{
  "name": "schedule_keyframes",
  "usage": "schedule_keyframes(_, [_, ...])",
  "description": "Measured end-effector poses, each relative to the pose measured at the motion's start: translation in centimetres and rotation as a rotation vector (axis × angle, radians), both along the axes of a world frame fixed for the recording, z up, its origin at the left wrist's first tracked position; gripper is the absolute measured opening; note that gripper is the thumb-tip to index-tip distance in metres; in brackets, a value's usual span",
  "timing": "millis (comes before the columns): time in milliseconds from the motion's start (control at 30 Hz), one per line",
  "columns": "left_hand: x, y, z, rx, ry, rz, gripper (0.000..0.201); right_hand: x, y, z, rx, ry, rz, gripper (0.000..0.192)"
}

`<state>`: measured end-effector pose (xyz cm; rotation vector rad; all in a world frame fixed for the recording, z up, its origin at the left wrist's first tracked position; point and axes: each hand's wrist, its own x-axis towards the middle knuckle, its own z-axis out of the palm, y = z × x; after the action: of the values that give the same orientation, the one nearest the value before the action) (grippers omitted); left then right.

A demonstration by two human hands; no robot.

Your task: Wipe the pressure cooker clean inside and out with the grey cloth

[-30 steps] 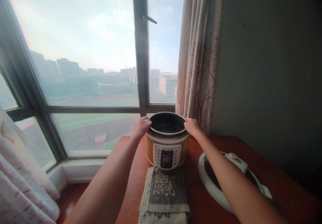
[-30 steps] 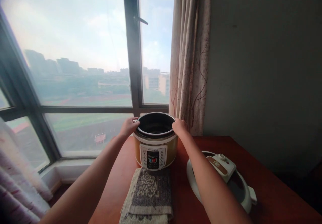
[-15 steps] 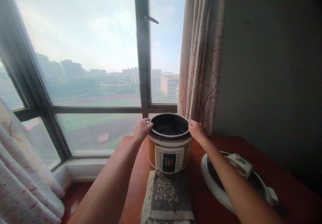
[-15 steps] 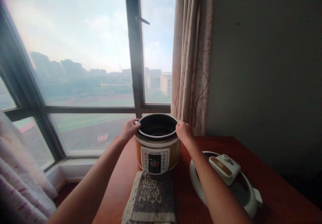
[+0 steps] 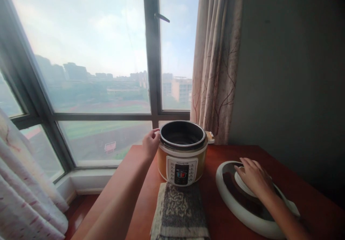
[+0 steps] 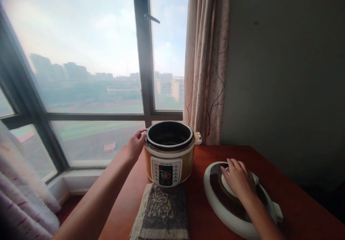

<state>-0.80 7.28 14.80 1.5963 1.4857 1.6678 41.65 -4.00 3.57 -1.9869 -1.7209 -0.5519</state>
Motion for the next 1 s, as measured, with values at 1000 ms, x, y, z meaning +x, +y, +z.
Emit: schedule_keyframes(1000, [-0.5,3.5,-3.8,-0.223,-0.754,-0.277,0.042,4.7,0.9,10.6,0.126,0.358,0.133,0.052])
